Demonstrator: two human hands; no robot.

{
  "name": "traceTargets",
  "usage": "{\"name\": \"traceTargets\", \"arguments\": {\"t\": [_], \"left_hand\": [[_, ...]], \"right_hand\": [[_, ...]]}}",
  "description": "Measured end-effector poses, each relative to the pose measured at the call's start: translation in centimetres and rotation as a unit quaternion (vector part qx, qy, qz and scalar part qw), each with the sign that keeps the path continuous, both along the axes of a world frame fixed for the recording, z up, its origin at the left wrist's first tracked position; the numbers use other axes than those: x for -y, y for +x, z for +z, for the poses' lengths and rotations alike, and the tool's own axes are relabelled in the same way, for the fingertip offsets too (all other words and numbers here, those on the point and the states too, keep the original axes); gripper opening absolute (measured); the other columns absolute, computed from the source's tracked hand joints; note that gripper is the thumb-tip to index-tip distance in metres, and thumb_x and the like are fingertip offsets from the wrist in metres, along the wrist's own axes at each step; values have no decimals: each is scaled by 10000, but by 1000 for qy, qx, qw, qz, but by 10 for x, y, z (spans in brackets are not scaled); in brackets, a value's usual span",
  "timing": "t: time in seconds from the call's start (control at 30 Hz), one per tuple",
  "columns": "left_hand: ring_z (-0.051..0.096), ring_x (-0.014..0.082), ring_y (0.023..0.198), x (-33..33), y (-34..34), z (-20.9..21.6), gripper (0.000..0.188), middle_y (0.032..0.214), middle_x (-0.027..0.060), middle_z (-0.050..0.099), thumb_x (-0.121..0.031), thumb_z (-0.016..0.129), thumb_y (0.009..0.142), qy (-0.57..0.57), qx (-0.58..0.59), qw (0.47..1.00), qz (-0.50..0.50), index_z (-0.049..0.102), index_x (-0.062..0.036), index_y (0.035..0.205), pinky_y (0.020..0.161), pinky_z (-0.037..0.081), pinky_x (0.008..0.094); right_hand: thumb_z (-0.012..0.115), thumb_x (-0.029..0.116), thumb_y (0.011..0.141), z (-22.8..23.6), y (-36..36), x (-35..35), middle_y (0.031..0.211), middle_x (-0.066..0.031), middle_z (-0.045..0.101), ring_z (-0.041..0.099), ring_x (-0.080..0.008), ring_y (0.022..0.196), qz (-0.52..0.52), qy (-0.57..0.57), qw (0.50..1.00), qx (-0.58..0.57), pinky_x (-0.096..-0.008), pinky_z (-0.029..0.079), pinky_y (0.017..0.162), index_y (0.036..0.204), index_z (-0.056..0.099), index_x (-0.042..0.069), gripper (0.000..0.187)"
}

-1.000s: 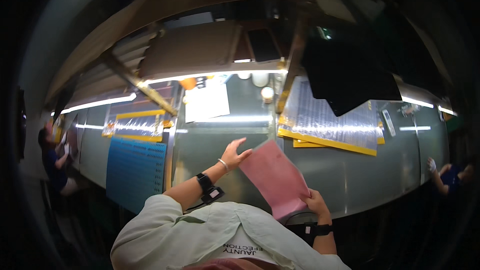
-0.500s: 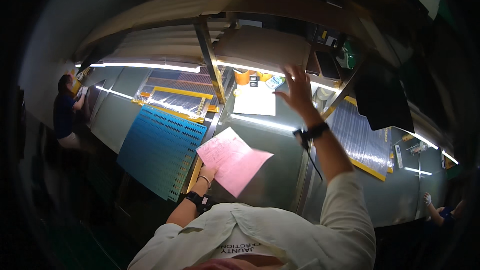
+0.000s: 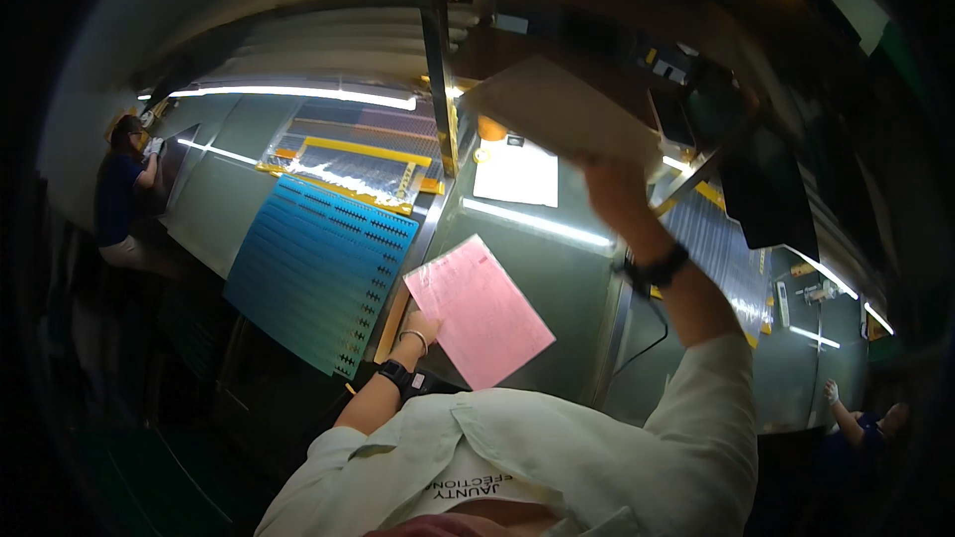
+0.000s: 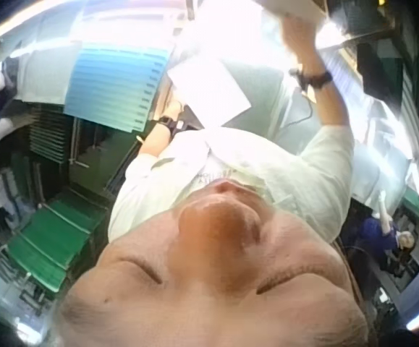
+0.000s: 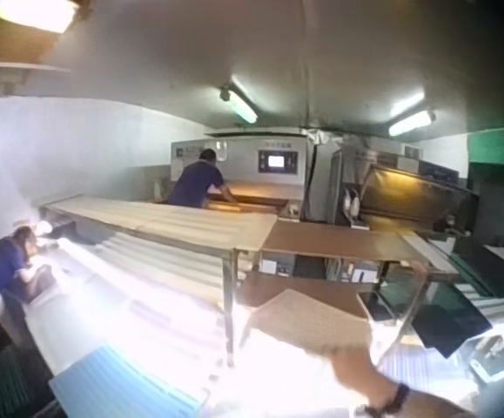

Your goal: Inspecting flat material components on a light table and recording results on a paper log.

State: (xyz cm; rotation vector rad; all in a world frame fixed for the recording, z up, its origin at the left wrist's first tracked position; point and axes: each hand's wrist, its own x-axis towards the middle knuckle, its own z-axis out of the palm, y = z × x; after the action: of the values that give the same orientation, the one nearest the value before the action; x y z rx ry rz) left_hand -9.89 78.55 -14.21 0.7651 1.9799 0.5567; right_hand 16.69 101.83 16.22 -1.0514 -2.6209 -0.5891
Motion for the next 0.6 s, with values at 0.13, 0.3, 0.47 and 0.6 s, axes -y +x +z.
{"name": "traceTargets", "arguments": {"t": [0.13,0.3,0.47,0.6], "left_hand": [[606,362,924,-14,10,3,377,957,238,626,-271,639,728,-12,-35,999,-37,638,35,948,794,480,399],[600,376,919,-12,11,-13,356,956,244,622,-265,651,743,36,-52,997,-51,626,24,950,801,474,414],[595,398,885,-15,22,24,340,937,246,618,-260,658,752,120,-114,986,-34,587,18,935,777,463,440],[599,402,824,-17,26,27,272,876,224,627,-223,622,785,175,-167,969,59,576,28,882,723,462,451]], "right_hand": [[523,124,749,-103,26,129,848,-113,565,583,-260,587,22,-144,987,75,-401,457,492,1083,533,57,341],[506,94,751,-242,14,219,821,-153,592,613,-319,645,-58,-387,918,60,-429,470,543,1209,448,-14,474],[477,61,746,-223,12,224,809,-185,615,616,-340,669,-61,-477,874,64,-439,471,563,1239,414,-34,506],[476,53,730,-202,5,211,809,-182,626,622,-342,699,-53,-504,852,131,-430,470,575,1245,402,-37,528]]}}
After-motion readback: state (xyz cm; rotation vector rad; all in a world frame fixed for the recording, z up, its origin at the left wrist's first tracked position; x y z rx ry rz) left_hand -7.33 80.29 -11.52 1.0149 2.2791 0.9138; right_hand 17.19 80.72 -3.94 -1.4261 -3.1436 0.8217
